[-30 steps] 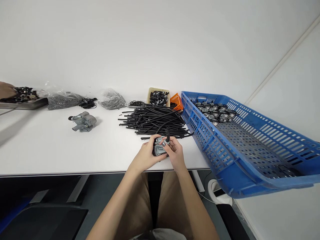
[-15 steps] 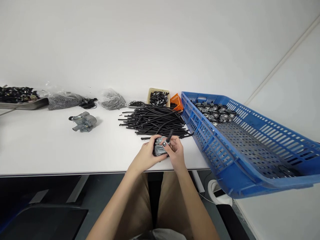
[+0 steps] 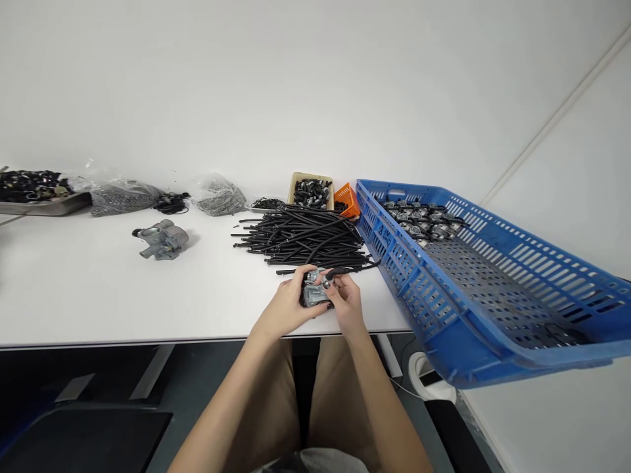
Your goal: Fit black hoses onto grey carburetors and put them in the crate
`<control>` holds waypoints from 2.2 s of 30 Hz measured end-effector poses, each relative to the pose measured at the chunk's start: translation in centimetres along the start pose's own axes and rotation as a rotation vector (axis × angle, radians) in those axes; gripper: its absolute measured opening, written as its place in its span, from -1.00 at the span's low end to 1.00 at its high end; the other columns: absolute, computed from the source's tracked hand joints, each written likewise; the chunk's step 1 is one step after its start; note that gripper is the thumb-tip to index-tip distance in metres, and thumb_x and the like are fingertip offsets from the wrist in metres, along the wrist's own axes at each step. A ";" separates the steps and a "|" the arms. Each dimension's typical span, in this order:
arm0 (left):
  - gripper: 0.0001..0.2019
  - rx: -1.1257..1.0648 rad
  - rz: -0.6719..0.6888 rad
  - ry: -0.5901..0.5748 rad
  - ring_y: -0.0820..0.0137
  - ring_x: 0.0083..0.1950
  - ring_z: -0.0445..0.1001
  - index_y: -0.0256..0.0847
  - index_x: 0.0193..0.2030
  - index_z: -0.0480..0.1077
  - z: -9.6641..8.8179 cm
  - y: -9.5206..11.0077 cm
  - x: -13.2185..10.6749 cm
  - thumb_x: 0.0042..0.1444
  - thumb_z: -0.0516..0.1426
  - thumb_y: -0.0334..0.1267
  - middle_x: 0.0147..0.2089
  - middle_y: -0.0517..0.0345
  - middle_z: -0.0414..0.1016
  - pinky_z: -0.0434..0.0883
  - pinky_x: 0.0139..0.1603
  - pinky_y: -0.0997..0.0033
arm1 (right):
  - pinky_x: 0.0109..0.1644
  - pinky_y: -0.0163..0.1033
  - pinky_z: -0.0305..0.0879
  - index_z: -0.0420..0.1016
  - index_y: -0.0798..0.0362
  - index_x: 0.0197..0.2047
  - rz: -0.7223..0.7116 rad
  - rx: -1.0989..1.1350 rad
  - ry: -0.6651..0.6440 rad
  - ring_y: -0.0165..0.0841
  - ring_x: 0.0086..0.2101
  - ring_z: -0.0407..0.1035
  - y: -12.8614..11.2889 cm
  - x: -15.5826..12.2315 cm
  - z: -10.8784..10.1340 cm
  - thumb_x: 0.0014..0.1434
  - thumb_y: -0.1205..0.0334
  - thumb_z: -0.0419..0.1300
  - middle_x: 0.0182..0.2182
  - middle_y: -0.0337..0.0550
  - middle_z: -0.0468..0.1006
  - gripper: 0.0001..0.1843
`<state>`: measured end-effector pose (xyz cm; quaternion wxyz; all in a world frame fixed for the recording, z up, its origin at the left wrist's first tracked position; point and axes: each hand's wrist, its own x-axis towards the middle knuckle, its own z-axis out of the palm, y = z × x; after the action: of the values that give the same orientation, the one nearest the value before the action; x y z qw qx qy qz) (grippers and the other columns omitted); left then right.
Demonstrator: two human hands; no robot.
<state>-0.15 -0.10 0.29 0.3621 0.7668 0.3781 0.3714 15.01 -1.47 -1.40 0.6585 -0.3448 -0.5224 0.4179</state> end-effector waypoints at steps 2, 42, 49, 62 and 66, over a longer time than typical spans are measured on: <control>-0.37 0.007 0.006 0.008 0.17 0.03 0.56 -0.07 0.26 0.15 0.0 0.0 0.0 0.08 0.29 -0.15 0.10 0.00 0.54 0.45 0.03 0.23 | -0.11 -0.19 0.42 0.42 -0.02 -0.22 0.004 -0.001 0.060 -0.29 -0.27 0.50 0.1 0.0 0.0 0.09 0.03 0.41 -0.31 -0.20 0.62 -0.69; -0.34 0.018 -0.019 -0.004 0.15 0.01 0.57 -0.07 0.28 0.15 0.0 0.1 0.0 0.07 0.30 -0.17 0.07 0.02 0.56 0.46 0.03 0.21 | 0.01 -0.14 0.40 0.52 -0.01 -0.01 -0.031 0.022 0.009 -0.25 -0.18 0.50 0.1 -0.4 0.1 0.25 0.01 0.25 -0.28 -0.16 0.62 -0.68; -0.35 0.015 -0.003 0.001 0.16 -0.01 0.57 -0.07 0.26 0.17 -0.1 0.1 0.0 0.06 0.31 -0.14 0.05 0.02 0.56 0.47 0.00 0.23 | -0.07 -0.17 0.43 0.44 -0.01 -0.19 0.010 -0.012 0.121 -0.27 -0.24 0.51 0.4 -0.3 0.4 0.11 0.05 0.38 -0.30 -0.18 0.64 -0.71; -0.37 0.028 -0.012 -0.001 0.20 -0.04 0.57 -0.09 0.25 0.17 -0.1 0.4 0.0 0.06 0.29 -0.17 0.05 0.02 0.56 0.45 -0.04 0.28 | -0.06 -0.20 0.37 0.48 -0.01 -0.15 -0.025 -0.010 0.060 -0.29 -0.22 0.50 0.2 -0.5 0.4 0.20 0.08 0.32 -0.28 -0.20 0.62 -0.78; -0.37 0.035 -0.022 -0.002 0.20 -0.02 0.56 -0.07 0.26 0.16 -0.1 0.3 0.1 0.07 0.29 -0.19 0.07 0.03 0.55 0.44 -0.02 0.28 | -0.01 -0.17 0.38 0.54 0.00 -0.09 -0.026 -0.009 0.004 -0.26 -0.18 0.50 -0.1 -0.5 0.2 0.26 0.04 0.25 -0.28 -0.17 0.62 -0.75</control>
<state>-0.10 -0.17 0.64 0.3530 0.7692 0.3927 0.3599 14.74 -1.93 -1.46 0.6634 -0.3419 -0.5274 0.4061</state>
